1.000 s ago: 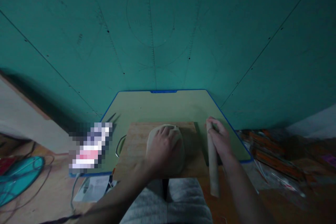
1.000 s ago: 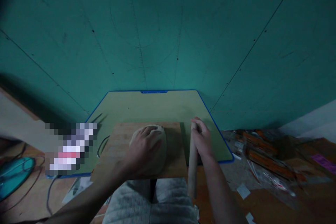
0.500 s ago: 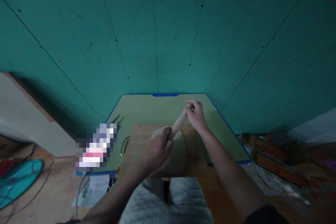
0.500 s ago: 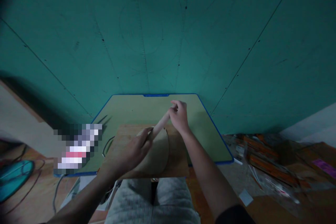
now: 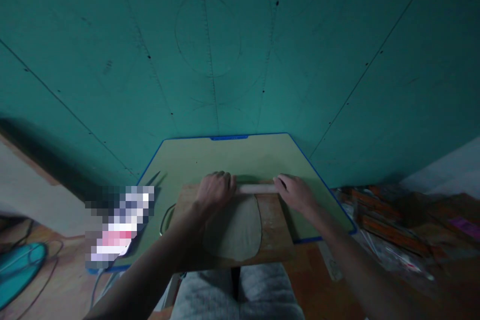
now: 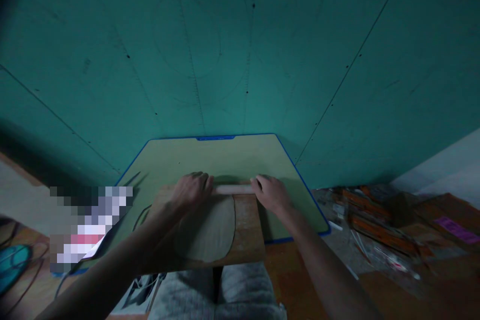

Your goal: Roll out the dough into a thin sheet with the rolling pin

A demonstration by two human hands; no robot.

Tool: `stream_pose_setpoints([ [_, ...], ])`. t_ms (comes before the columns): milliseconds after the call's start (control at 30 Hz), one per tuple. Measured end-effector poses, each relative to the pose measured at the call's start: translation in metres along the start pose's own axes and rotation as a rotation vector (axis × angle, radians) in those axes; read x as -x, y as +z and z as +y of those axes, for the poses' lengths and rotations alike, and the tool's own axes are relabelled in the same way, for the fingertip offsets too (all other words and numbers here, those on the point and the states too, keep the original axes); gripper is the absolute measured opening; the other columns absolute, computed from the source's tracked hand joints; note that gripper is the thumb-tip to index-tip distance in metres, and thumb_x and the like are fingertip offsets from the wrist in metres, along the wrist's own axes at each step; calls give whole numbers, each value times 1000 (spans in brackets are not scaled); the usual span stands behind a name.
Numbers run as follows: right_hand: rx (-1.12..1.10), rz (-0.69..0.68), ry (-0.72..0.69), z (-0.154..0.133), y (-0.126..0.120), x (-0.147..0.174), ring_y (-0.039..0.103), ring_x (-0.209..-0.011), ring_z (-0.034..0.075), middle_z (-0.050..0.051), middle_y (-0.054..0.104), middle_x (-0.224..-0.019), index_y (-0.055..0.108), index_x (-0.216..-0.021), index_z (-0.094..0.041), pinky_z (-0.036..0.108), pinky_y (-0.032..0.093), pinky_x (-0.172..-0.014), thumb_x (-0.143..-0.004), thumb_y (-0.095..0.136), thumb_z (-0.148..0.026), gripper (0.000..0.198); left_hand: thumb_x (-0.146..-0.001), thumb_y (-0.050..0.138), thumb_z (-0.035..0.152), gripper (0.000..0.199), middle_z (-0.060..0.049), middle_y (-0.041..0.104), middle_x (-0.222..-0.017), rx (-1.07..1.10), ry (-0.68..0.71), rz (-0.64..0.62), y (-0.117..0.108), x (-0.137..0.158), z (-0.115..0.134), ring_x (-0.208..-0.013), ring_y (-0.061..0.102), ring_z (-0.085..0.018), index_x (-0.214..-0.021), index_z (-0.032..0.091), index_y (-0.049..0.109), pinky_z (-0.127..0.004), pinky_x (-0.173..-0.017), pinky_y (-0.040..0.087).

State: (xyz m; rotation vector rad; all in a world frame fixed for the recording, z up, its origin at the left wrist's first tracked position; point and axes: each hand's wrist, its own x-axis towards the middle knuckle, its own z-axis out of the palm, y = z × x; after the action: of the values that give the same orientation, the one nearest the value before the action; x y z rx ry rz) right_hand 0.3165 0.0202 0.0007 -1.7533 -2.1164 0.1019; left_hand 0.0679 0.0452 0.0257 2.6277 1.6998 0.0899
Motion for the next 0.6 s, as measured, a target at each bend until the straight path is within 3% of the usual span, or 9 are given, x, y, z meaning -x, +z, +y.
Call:
stream_pose_setpoints([
  [133, 118, -43, -43, -1, 4, 12, 63, -72, 19, 7, 70, -80, 59, -78, -21, 29, 31, -62, -98, 36, -34, 33, -100, 27, 28, 41, -13, 66, -89, -45, 7, 59, 9, -9, 4, -88, 62, -26, -92, 14, 65, -37, -76, 45],
  [300, 175, -77, -49, -5, 3, 20, 62, -68, 19, 7, 70, -79, 60, -82, -21, 29, 30, -59, -98, 36, -40, 35, -101, 29, 36, 40, -12, 64, -101, -22, 6, 143, 16, -13, 8, -96, 57, -26, -101, 17, 63, -39, -82, 43],
  [600, 98, -181, -27, 2, 1, 10, 63, -63, 20, 7, 72, -71, 68, -78, -23, 32, 32, -58, -98, 32, -47, 48, -101, 29, 42, 45, -13, 63, -120, 25, 38, 84, 19, -41, 2, -115, 52, -29, -116, 17, 63, -44, -95, 40],
])
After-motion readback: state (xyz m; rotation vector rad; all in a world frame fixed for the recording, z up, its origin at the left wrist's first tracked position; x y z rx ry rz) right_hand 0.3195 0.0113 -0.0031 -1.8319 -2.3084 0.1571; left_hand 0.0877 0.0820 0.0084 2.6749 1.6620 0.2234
